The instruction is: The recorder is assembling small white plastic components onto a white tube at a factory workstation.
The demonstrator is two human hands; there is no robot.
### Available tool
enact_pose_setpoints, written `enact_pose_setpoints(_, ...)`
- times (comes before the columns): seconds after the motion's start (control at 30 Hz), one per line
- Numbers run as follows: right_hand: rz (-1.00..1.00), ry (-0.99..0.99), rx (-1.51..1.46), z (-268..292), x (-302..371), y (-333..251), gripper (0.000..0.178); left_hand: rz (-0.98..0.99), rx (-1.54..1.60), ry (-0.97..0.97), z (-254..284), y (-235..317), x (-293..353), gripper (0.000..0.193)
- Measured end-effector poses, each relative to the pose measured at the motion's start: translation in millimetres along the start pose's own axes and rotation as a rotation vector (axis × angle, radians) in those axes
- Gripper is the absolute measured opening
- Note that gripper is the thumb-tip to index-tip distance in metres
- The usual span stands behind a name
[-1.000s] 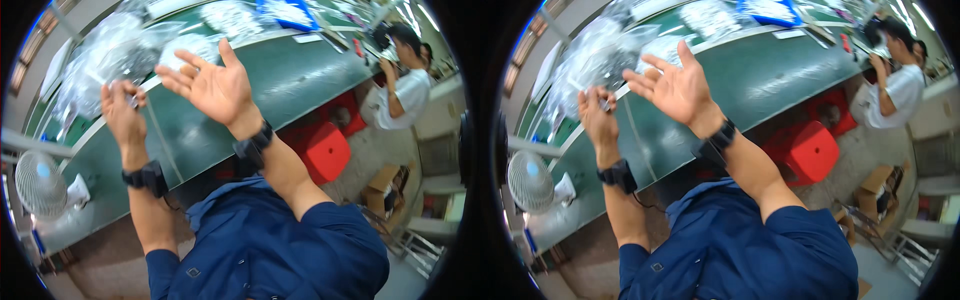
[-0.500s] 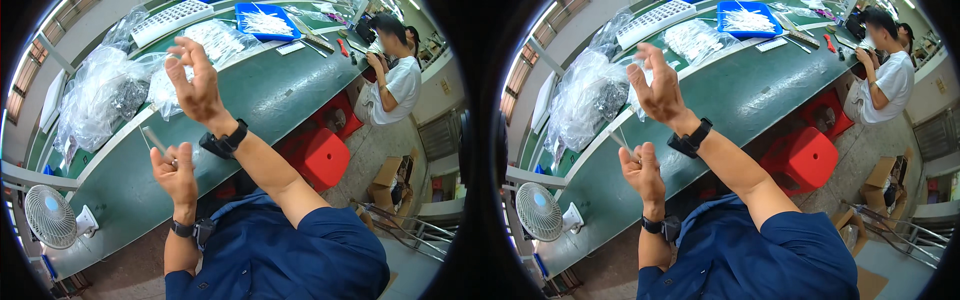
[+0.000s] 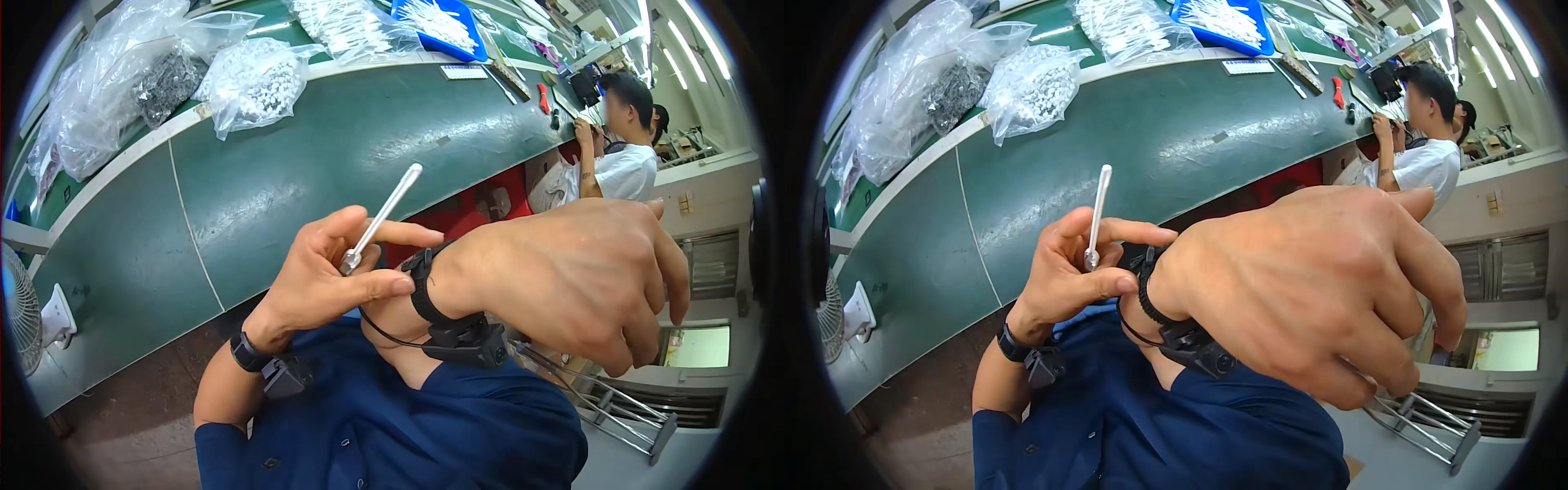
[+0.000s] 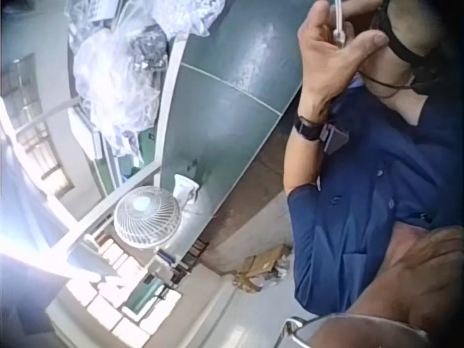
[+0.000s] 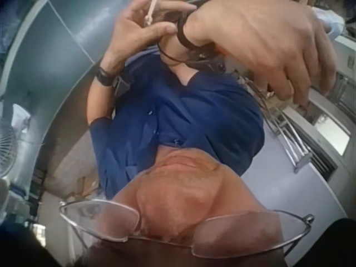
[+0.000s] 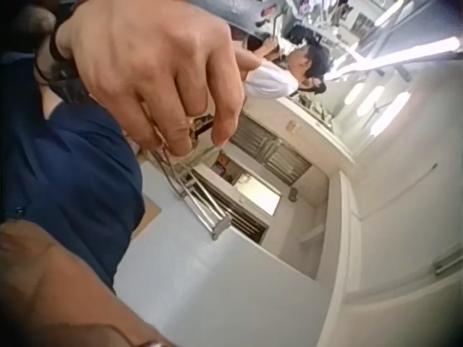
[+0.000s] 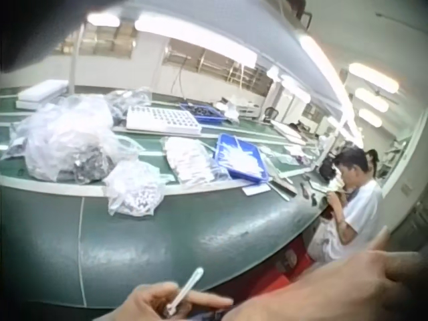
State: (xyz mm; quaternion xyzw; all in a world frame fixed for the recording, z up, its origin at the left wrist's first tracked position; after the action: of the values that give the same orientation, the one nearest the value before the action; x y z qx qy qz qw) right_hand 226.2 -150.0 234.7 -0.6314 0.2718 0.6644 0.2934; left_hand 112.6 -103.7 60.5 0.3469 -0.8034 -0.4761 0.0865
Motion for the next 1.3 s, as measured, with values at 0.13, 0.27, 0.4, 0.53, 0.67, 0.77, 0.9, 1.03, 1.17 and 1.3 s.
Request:
enact_pose_setpoints(0.13,0.03,-0.009,0.016,6,9,-1,0.057,0.095,-0.329,-0.08,8,9,2,0.036)
enact_pose_setpoints(0.27,0.021,0.119,0.082,6,16,-8,0.046,-0.149,-0.209,0.092,6,12,9,0.037)
enact_pose_setpoints(0.4,-0.024,0.187,0.118,12,14,-14,0.034,-0.204,-0.307,0.144,2,16,13,0.037)
enact_pose_setpoints(0.53,-0.009,0.171,0.092,19,13,-15,0.029,-0.159,-0.317,0.121,4,13,18,0.039)
enact_pose_setpoints(0.67,-0.054,0.23,0.076,28,17,-13,0.026,0.1,0.062,0.281,3,3,14,0.04)
enact_pose_setpoints(0.77,-0.053,0.277,0.138,48,21,0,0.024,0.208,0.059,0.272,11,-1,16,0.037)
enact_pose_setpoints(0.9,-0.058,0.354,0.248,67,27,5,0.024,0.259,0.03,0.294,15,5,22,0.037)
enact_pose_setpoints(1.03,-0.17,0.406,0.348,67,40,-12,0.035,0.332,0.11,0.25,15,1,23,0.042)
enact_pose_setpoints(1.17,-0.093,0.232,0.411,81,47,-26,0.068,0.362,0.206,0.281,27,-12,25,0.048)
enact_pose_setpoints(1.3,-0.05,0.184,0.414,82,57,-24,0.086,0.338,0.071,0.352,29,-10,24,0.044)
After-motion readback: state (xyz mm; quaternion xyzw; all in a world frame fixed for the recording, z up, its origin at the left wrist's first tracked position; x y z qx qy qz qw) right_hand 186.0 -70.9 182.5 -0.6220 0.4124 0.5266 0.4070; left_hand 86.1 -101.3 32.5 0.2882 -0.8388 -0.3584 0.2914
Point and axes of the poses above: each hand's wrist, its own x-axis away from the middle knuckle, its own z-axis out of the back of the hand, y = z × x, the point moved 5 cm from there along -x, towards the middle knuckle
